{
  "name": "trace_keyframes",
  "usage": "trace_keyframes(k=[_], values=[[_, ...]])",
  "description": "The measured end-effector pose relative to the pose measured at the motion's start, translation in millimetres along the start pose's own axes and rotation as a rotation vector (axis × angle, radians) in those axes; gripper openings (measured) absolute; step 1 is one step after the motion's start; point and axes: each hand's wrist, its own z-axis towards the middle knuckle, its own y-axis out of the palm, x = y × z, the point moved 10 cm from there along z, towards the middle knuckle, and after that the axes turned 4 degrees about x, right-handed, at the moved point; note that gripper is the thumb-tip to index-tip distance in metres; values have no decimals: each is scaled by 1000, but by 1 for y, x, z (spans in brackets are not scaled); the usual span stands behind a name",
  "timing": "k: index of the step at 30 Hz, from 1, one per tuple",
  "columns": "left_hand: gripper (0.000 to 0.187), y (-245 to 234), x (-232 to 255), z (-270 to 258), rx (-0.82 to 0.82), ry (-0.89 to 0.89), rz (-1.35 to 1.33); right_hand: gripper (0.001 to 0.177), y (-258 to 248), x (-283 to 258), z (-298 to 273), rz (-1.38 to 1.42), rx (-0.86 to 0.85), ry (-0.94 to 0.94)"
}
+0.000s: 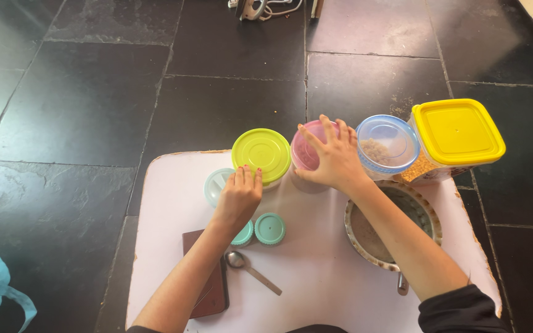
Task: The person opens several plastic containers and a metal bowl, then uses a spoon to scoop grains from the bowl into a small plastic container. They close the small container and place it with the others on the low table.
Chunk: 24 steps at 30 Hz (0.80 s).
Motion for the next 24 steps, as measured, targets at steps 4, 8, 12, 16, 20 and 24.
trace_keyframes(k=[4, 8, 12, 16, 20, 24], values=[[47, -13, -2, -6, 22, -37, -86, 89, -17, -15, -6, -14, 111, -75], [37, -50, -19, -22, 232, -202, -365, 83, -58, -24, -61, 94, 275, -73], [27, -80, -37, -66, 405, -488, -517, 60, -68, -2, -134, 130, 212, 229], [22, -75, -36, -107, 365, -793, -612, 66, -35, 1, -174, 257, 32, 349], [45, -78, -25, -120, 326, -846, -647, 62, -18, -33, -187, 369, -2, 205], [64, -66, -20, -120, 178, -900, -710, 61, -14, -69, -190, 480, -79, 28]])
